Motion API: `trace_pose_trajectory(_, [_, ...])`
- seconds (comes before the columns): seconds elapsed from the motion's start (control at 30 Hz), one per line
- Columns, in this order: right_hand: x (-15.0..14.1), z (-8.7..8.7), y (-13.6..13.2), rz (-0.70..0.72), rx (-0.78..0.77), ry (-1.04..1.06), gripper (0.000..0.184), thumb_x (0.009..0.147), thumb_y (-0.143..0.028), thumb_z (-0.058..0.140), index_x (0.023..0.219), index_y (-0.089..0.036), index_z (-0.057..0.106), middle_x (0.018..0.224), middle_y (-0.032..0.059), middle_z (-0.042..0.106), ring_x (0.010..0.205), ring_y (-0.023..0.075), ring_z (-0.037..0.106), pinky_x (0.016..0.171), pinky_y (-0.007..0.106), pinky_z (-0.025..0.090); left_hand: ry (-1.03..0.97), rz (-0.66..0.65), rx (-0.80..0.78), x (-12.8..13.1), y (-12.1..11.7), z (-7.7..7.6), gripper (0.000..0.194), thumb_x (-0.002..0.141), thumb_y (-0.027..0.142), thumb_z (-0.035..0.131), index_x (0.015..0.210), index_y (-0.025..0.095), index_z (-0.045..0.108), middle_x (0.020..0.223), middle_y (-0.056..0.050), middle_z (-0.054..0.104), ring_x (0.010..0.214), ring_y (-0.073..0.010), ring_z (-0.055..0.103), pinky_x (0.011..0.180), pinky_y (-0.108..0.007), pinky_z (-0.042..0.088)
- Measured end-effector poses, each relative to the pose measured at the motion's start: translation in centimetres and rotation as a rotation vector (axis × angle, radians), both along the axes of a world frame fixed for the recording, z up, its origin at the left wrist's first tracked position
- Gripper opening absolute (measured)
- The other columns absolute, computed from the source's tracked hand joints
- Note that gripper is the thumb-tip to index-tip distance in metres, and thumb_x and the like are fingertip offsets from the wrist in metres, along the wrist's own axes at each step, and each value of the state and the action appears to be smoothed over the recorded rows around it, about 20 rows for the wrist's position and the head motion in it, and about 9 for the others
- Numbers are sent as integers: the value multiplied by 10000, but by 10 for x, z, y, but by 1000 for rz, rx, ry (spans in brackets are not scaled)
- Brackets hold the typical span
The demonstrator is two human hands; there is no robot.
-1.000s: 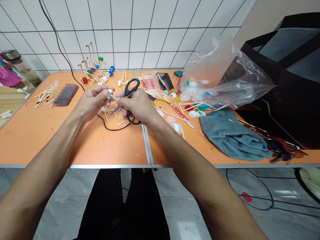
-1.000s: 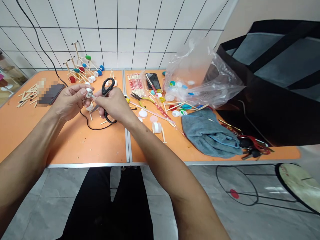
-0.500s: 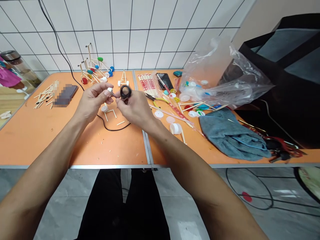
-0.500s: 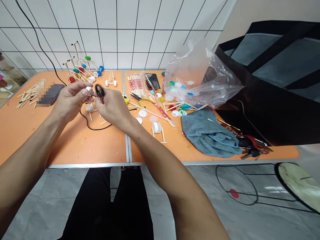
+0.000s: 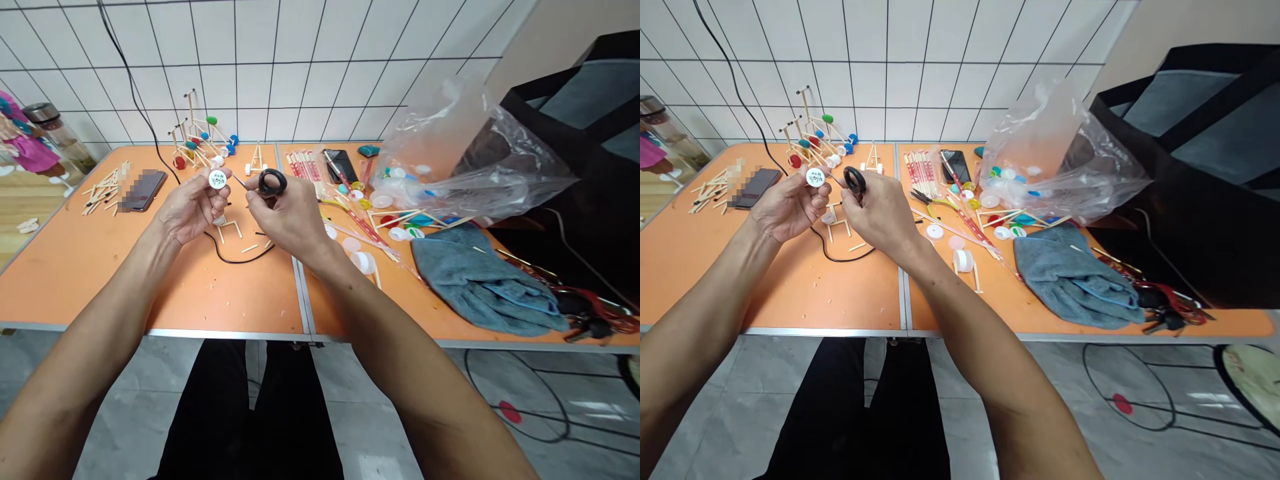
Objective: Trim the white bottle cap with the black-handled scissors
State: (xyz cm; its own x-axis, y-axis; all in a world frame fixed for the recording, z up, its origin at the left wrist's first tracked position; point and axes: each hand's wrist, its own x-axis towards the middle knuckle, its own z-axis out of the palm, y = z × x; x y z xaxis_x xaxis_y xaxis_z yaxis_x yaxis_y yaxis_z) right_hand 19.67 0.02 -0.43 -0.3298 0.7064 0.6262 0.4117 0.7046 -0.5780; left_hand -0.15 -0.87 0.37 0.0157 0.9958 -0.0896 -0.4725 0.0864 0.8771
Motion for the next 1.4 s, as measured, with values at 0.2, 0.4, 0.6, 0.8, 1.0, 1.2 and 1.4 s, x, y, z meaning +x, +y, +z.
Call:
trace_pose_trajectory(0.2, [2,-6,4,-8,150,-132,192,1037,-207,586,978,-200,769,890,38,714,844,197,638,816,335,497,7,-35,-32,5,-1,1,355,1144,467,663,1014,145,738,646,38,647,445,-61,556,443,-154,452])
trace_pose_trajectory(0.4, [3,-6,-1,-17,188,-280,264,1094,-245,515,1104,-201,775,1029,64,752,920,199,644,806,312,461,21,-33,4,3,0,-1,311,1106,450,735,1027,151,766,694,8,706,490,-67,600,474,-158,504])
trace_pose_trajectory(0.6, [3,-3,-5,-39,191,-365,312,1126,-269,485,1178,-203,786,1092,76,760,925,199,636,736,305,405,57,-32,62,2,3,-6,290,1059,441,806,977,166,766,715,-6,735,510,-74,643,514,-162,552])
trace_pose_trajectory(0.8, [3,0,-7,-69,189,-436,337,1151,-291,465,1158,-195,788,1092,82,750,856,188,599,682,317,328,48,-20,56,2,3,-7,294,1047,443,824,970,169,751,707,2,729,508,-72,646,509,-156,547])
trace_pose_trajectory(1.0, [1,1,-9,-74,179,-463,358,1155,-276,452,1219,-186,793,1110,88,755,858,189,605,673,322,310,54,-23,72,5,2,-7,323,1026,471,849,965,174,738,680,19,709,501,-61,635,499,-142,533])
trace_pose_trajectory(1.2, [1,4,-11,-113,191,-520,346,1146,-248,466,1231,-220,800,1120,72,756,790,175,567,639,331,264,114,-10,82,7,1,-5,351,1017,481,850,887,184,714,638,24,681,469,-68,594,459,-155,489])
trace_pose_trajectory(1.4, [3,7,-11,-148,227,-583,335,1148,-230,466,1181,-236,799,1053,57,726,722,159,515,615,358,210,220,-16,103,3,1,-6,388,999,503,846,825,196,683,591,30,634,422,-73,524,406,-180,416])
